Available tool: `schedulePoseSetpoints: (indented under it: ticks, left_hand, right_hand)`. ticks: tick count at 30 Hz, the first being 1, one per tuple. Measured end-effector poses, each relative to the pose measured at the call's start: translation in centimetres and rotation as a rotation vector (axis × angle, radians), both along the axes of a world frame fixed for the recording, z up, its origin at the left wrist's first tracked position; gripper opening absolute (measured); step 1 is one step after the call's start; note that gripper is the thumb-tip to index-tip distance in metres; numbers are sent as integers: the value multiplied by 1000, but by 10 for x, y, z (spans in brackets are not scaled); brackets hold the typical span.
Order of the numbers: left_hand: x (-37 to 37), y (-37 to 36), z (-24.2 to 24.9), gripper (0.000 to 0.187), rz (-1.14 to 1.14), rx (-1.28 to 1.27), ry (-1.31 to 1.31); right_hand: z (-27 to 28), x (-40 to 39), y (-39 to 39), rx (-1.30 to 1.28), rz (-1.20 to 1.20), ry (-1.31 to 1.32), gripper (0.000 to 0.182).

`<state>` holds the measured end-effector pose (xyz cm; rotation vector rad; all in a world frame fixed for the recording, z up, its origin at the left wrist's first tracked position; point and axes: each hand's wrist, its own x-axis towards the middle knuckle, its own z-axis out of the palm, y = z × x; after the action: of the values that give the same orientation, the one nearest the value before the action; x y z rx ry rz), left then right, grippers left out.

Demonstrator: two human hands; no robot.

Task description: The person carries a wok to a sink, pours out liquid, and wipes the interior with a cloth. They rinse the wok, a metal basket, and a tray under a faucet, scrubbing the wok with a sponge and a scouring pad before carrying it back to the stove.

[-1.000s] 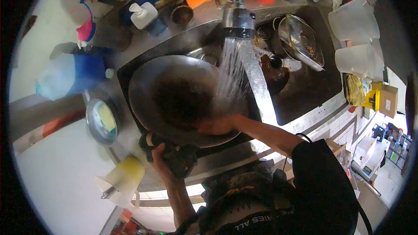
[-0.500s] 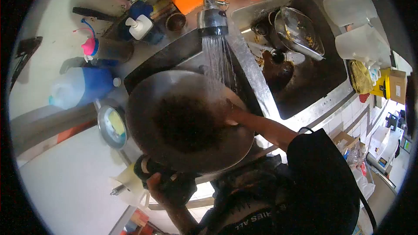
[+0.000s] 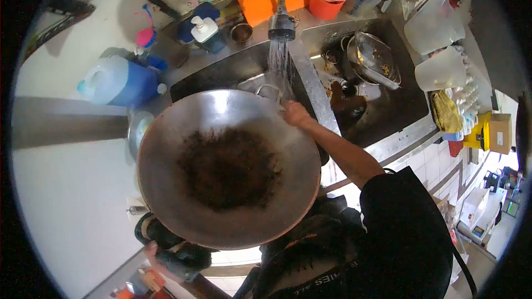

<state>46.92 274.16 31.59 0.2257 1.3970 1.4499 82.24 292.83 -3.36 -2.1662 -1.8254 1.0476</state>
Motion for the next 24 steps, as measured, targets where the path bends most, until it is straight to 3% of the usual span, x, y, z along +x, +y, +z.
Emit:
schedulePoseSetpoints:
  ticks: [2, 5, 6, 8, 11, 14, 19, 22, 23, 24]
  left_hand:
    - [-10, -8, 3, 51, 134, -37, 120]
    - [-30, -33, -8, 51, 200, 62, 56]
    - [-31, -40, -7, 51, 246, 93, 31]
    - [-41, -53, -7, 51, 267, 121, -8]
    - [-36, -52, -6, 53, 200, 119, -30]
    - [-31, -45, -26, 51, 193, 71, 22]
    - [-38, -31, -103, 45, 218, 92, -4]
    - [-22, -25, -123, 37, 16, 244, 12]
    - [-14, -12, -114, 35, -37, 146, -340]
    - [-22, -13, -133, 35, -30, 144, -342]
  right_hand:
    - [29, 15, 9, 75, 37, 20, 44]
    - [48, 39, 24, 76, 144, 349, 49]
    - [53, 46, 25, 82, 154, 342, 49]
    - [61, 56, 21, -63, 50, 463, 44]
    - [97, 71, -4, 83, -119, 597, 40]
    - [171, 96, -25, 54, -189, 651, 39]
    - [177, 148, -48, 172, -179, 493, 44]
    - [151, 197, -67, 307, -104, 515, 43]
    - [155, 199, -73, 295, -215, 491, 38]
    - [161, 199, -79, 280, -326, 467, 34]
